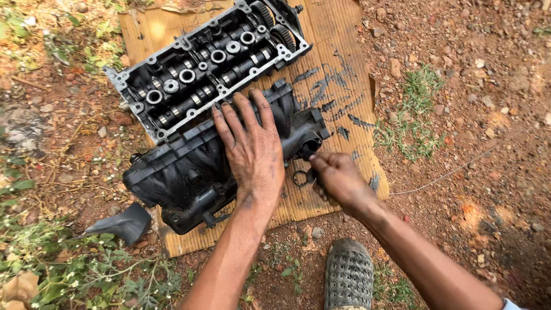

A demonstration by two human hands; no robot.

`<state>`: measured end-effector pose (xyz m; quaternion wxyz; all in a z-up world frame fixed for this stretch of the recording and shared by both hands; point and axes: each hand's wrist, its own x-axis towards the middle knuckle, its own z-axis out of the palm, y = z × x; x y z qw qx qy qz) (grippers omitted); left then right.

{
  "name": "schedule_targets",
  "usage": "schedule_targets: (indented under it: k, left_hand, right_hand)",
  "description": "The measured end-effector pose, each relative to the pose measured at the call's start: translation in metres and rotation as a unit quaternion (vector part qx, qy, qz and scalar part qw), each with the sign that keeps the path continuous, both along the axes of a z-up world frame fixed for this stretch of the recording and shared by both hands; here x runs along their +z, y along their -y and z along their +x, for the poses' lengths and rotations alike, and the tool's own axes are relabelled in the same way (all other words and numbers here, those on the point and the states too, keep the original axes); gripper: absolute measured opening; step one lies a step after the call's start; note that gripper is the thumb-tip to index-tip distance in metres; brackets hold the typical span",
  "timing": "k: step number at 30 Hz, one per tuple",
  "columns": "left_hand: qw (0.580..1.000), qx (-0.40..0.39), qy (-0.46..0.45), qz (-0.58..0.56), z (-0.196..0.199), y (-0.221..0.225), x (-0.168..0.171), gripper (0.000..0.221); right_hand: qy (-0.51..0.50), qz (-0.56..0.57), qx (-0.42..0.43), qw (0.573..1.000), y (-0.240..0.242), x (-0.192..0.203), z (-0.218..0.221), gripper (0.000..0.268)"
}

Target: The person scrapes carbon and grime from an intake manifold and a cylinder head using a small metal blade and their hands.

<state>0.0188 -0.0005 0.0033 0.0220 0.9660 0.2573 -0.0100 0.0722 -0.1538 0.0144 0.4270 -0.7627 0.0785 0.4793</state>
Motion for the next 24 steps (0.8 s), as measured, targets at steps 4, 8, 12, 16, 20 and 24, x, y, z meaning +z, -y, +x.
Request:
schedule_targets:
  k: [4, 8, 12, 16, 20, 24]
  left_hand:
    - [0.998, -0.033, -0.009, 0.049, 0.002, -0.003, 0.007, 0.08]
    - [0.994, -0.083, -0.028, 0.065, 0.005, -0.009, 0.008, 0.078]
    - [0.99, -0.118, -0.043, 0.064, 0.003, -0.017, 0.013, 0.077]
    - [0.985, -0.143, -0.09, 0.039, 0.005, -0.026, 0.021, 0.087]
    - [0.98, -0.142, -0.134, 0.029, 0.011, -0.026, 0.029, 0.085]
    - [0.971, -0.155, -0.178, 0.04, 0.014, -0.014, 0.033, 0.091]
  right_hand:
    - [0.132, -0.115, 0.243, 0.954, 0.004, -0.005, 0.001, 0.038]
    - [0.103, -0.111, 0.241, 0.959, 0.01, -0.014, 0.003, 0.041]
    - [0.4, -0.164, 0.549, 0.715, 0.027, -0.025, -0.001, 0.029]
    - [0.441, -0.287, 0.572, 0.629, 0.037, -0.032, -0.009, 0.055]
    - [0.455, -0.287, 0.531, 0.655, 0.035, -0.047, -0.005, 0.047]
    - [0.284, -0.086, 0.425, 0.855, 0.033, -0.052, 0.008, 0.035]
